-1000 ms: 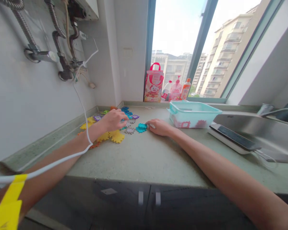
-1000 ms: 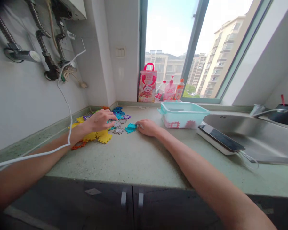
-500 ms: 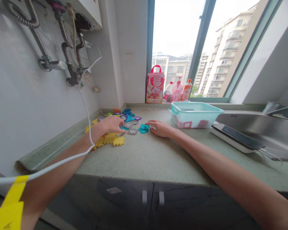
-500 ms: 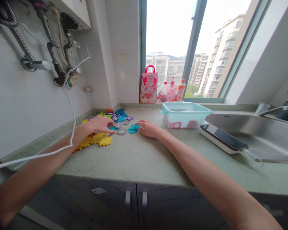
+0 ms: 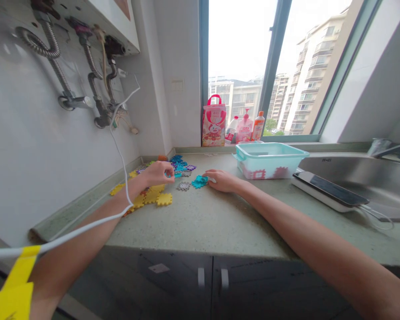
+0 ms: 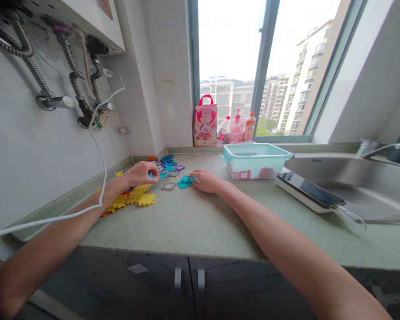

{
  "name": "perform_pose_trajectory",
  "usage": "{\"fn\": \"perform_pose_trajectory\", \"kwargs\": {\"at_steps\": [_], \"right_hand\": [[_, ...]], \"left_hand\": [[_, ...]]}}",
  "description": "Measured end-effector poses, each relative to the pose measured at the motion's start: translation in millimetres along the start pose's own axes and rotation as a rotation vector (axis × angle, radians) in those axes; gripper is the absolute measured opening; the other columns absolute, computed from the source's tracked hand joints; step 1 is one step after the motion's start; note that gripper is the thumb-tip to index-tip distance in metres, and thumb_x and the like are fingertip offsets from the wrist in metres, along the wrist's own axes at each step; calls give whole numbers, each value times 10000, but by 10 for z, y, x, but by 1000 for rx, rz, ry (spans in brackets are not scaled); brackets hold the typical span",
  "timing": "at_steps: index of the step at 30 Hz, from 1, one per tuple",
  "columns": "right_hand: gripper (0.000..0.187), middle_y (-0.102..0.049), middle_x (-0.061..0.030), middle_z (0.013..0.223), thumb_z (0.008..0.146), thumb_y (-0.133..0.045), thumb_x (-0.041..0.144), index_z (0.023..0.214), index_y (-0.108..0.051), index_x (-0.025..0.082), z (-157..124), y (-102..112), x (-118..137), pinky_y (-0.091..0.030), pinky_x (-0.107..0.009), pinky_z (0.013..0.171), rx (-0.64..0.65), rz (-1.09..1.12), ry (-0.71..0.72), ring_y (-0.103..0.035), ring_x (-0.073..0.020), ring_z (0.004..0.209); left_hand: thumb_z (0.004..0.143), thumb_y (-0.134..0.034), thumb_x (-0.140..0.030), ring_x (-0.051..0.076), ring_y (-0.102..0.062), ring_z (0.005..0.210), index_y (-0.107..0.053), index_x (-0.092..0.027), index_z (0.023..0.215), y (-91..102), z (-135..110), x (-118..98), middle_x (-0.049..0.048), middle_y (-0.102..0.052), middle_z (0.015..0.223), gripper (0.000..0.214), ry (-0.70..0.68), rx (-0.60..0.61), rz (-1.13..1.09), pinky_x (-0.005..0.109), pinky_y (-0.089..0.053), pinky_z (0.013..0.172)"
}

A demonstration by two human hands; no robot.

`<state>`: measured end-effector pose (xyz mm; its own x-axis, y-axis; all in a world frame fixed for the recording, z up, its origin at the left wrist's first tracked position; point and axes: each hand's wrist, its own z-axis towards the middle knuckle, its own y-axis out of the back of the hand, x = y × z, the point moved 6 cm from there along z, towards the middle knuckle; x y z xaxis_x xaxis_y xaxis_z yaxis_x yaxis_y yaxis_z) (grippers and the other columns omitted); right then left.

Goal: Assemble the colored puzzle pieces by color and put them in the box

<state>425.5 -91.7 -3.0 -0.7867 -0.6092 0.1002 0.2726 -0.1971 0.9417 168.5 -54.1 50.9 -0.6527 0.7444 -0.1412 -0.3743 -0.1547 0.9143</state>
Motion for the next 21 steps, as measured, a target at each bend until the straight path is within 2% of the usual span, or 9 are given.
{"fn": "perform_pose_trajectory", "kwargs": {"at_steps": [2, 4, 7, 10, 13, 17, 21], "right_hand": [[476, -676, -146, 1458, 971, -579, 169, 1441, -648, 189, 2, -2, 3, -513, -393, 1131, 8, 4, -13, -682, -278, 1300], [519, -652, -170, 1487, 976, -573, 182, 1494, -601, 165, 2, -8, 3, -503, -413, 1144, 16, 4, -32, -665, -298, 1327], [600, -628, -186, 1512, 984, -575, 217, 1578, -511, 166, -6, -6, 16, -497, -436, 1150, 8, 14, -50, -653, -313, 1345], [654, -600, -153, 1550, 974, -563, 189, 1619, -463, 222, -11, 10, 79, -494, -430, 1160, -11, 41, -13, -640, -293, 1364], [706, -530, -130, 1619, 946, -524, 101, 1627, -466, 278, 0, 9, 182, -476, -435, 1191, -3, 51, 28, -605, -278, 1411], [782, -456, -114, 1678, 902, -522, 36, 1626, -477, 328, 37, -18, 365, -471, -462, 1205, -7, 33, 75, -546, -295, 1473], [733, -472, -88, 1669, 891, -529, 14, 1541, -594, 347, 73, -80, 547, -449, -492, 1222, 4, 12, 176, -537, -300, 1479]], "left_hand": [[801, -685, -403, 178, -653, 732, -760, -204, 808, 47, 23, -20, 23, -741, 823, 213, -24, -82, -76, 284, -486, 722], [873, -662, -503, 191, -676, 786, -785, -198, 979, 114, 35, 27, 48, -772, 947, 346, -8, -155, -96, 302, -513, 780], [945, -599, -573, 231, -713, 932, -769, -218, 1151, 262, 9, 210, 68, -789, 1099, 444, 79, -204, 42, 332, -526, 875], [963, -559, -585, 269, -722, 979, -775, -234, 1072, 404, -51, 428, 79, -797, 1073, 426, 207, -141, 265, 344, -521, 868], [933, -543, -705, 284, -734, 956, -760, -239, 1065, 451, -108, 559, 93, -801, 1061, 531, 335, -15, 357, 330, -513, 799], [843, -510, -878, 351, -744, 996, -727, -223, 1190, 376, -160, 566, 160, -796, 1106, 773, 508, 98, 422, 352, -515, 792], [778, -582, -871, 408, -737, 1037, -728, -217, 1223, 219, -168, 523, 210, -790, 1134, 805, 544, 161, 461, 400, -531, 845]]}}
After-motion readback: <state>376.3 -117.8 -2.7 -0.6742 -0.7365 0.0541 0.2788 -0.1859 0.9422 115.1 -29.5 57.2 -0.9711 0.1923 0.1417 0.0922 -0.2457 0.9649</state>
